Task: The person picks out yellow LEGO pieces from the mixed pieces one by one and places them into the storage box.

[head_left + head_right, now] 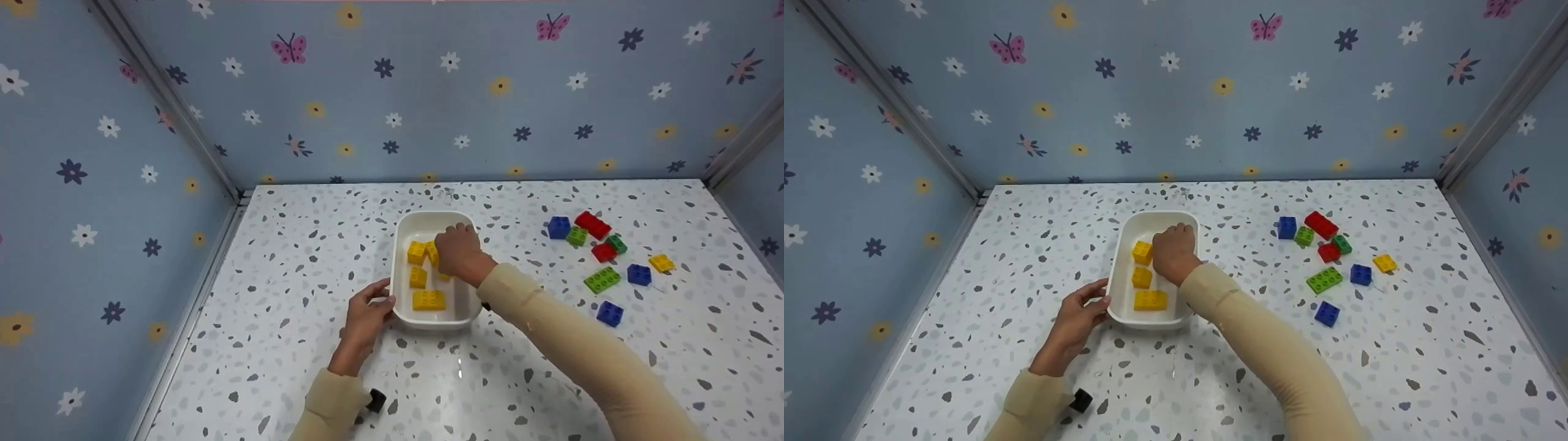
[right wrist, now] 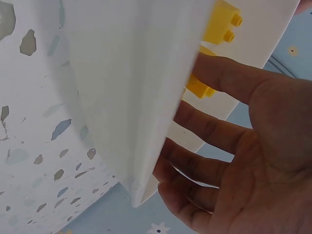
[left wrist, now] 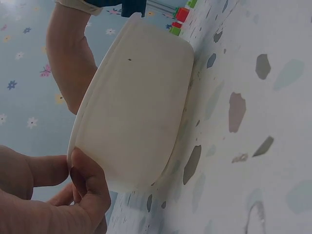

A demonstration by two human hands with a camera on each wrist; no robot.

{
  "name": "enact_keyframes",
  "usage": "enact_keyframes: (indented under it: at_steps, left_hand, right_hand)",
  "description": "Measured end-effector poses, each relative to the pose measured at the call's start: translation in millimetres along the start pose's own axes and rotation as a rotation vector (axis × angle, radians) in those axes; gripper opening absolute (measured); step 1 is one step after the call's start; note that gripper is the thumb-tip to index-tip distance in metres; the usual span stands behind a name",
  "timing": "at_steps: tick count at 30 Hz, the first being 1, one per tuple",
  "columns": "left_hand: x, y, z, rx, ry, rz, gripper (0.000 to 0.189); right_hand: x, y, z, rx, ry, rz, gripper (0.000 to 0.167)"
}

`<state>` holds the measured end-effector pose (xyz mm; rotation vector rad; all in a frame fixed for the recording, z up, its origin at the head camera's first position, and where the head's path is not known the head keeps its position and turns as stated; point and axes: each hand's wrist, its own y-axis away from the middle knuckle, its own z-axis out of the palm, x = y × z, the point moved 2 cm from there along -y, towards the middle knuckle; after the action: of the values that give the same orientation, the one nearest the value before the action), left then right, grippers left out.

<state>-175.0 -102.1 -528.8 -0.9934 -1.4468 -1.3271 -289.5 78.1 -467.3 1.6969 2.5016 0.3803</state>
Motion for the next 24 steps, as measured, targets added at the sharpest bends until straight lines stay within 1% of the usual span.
enact_keyframes:
  at_steps: [5,9,15,22,24]
  left_hand:
    - [0.7,0.2,1.2,0.009,-0.018,-0.021,0.043]
    - [1.0,0.5,1.3,0.009,-0.039,-0.022,0.043]
    - [1.2,0.5,1.3,0.006,-0.037,-0.028,0.043]
    - [1.0,-0.7,0.7,0.005,-0.043,-0.04,0.043]
    - [0.1,-0.7,0.4,0.002,-0.033,-0.031,0.043]
  right_hand:
    - [-2.5,-1.9,-1.7,-0.018,-0.012,0.016,0.04]
    - [-5.3,-2.3,-3.5,-0.012,-0.018,0.019,0.04]
    - [-8.1,-1.1,-3.4,-0.001,-0.018,0.016,0.039]
    - [-8.7,-0.7,0.0,-0.013,0.018,0.023,0.041]
    - [-9.1,-1.2,1.0,-0.027,0.035,0.028,0.043]
